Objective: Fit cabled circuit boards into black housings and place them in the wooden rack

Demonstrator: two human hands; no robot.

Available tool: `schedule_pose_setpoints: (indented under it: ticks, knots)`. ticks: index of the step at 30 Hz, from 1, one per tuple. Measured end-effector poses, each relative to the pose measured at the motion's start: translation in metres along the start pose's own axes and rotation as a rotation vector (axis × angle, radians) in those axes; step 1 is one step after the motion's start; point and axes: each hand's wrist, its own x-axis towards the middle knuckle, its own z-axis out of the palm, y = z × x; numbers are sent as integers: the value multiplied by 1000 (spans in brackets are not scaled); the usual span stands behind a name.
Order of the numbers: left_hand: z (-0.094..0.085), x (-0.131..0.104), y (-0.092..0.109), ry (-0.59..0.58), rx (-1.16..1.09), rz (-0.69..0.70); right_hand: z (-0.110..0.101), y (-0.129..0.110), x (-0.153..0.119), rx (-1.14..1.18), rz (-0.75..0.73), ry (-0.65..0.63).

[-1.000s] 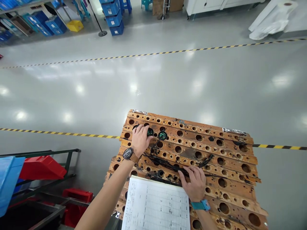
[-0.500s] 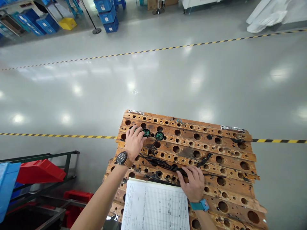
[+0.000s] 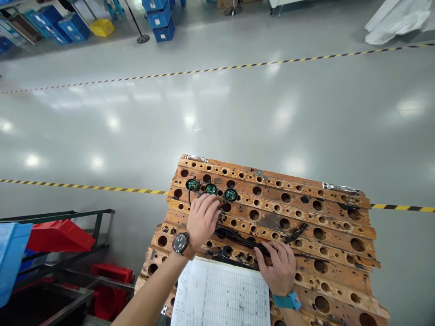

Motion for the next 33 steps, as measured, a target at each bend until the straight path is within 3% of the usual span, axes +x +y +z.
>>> schedule_pose_setpoints:
  ticks: [4, 10, 14, 17, 25, 33]
  knots:
    - [-2, -18, 10, 3, -50, -49, -2, -2, 3, -1, 0, -6]
    - [-9, 1, -31, 151, 45, -275, -1, -1, 3, -8, -25, 2]
    - [-9, 18, -61, 12, 24, -286, -1, -1, 2, -2, -17, 1]
    - [-8, 21, -72, -55, -20, -257, 0, 0, 0, 17, 7, -2]
    - [-1, 18, -74, -92, -114, -418, 2, 4, -7, 42, 29, -28]
    - [0, 20, -79, -111, -152, -432, 1, 3, -4, 62, 41, -7]
